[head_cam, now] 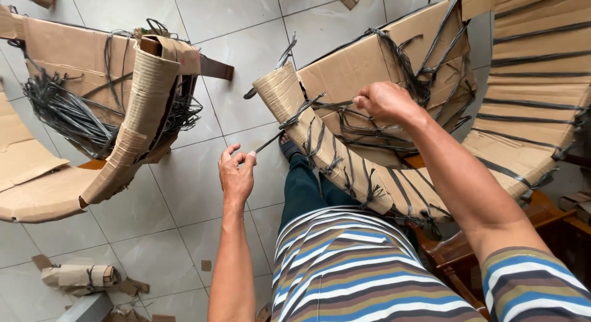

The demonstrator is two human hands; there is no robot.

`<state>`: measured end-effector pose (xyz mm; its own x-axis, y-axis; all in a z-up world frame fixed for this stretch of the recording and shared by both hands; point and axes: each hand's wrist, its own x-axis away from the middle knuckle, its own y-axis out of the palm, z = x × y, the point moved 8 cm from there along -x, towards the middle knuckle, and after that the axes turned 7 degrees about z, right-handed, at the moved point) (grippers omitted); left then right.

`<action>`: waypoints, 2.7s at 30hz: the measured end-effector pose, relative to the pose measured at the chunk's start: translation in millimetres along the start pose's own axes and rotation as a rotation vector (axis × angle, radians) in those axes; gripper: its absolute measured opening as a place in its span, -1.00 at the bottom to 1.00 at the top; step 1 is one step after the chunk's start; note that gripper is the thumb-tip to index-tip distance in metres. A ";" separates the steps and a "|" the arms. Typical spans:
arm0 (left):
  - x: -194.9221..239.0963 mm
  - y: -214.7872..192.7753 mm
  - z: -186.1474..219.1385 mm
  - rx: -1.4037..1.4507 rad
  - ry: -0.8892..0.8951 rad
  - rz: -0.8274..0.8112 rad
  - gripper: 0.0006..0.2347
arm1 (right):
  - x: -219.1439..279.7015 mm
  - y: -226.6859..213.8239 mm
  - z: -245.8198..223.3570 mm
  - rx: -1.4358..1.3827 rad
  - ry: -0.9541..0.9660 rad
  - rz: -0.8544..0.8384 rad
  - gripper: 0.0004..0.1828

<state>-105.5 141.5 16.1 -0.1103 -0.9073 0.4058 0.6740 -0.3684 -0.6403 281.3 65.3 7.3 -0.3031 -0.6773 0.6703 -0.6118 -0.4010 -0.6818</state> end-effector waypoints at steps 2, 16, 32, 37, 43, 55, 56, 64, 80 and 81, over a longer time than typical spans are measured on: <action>0.0 -3.3 17.5 0.045 0.048 0.025 -0.77 | 10.1 -3.6 -10.7 0.003 -0.012 0.013 -0.66; 36.0 72.4 89.1 0.774 0.122 -0.160 -0.92 | 98.6 8.7 -102.2 -0.105 -0.427 0.227 -0.76; 27.8 78.8 86.5 0.536 0.383 -0.024 -0.93 | 87.2 -9.6 -118.3 -0.691 -0.609 0.329 -0.73; 30.4 77.9 91.6 0.542 0.329 -0.047 -0.92 | 80.5 13.7 -124.4 -0.761 -0.511 0.116 -0.70; 15.6 78.4 70.9 0.585 0.176 -0.027 -0.87 | 62.5 20.2 -102.3 -0.676 -0.440 0.226 -0.90; -4.1 102.0 55.6 0.477 0.163 -0.061 -0.87 | 79.5 25.4 -118.5 -0.144 -0.626 0.501 -0.65; -4.3 103.3 56.2 0.460 0.168 -0.061 -0.88 | 84.1 27.0 -126.2 -0.128 -0.674 0.491 -0.64; -1.6 93.0 53.4 0.486 0.083 -0.027 -0.85 | 63.5 67.7 -111.6 -0.128 -0.663 0.550 -0.85; 6.2 108.0 18.1 0.450 0.002 -0.140 -0.80 | 106.2 83.7 -126.0 -0.028 -0.650 0.849 -0.63; 6.9 108.2 16.7 0.478 -0.016 -0.134 -0.80 | 105.4 84.8 -125.5 -0.036 -0.655 0.839 -0.62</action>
<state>-21.2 98.8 -39.5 -0.2105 -0.8535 0.4767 0.9145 -0.3442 -0.2124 105.8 37.3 56.9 -0.1920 -0.9326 -0.3055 -0.4141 0.3592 -0.8364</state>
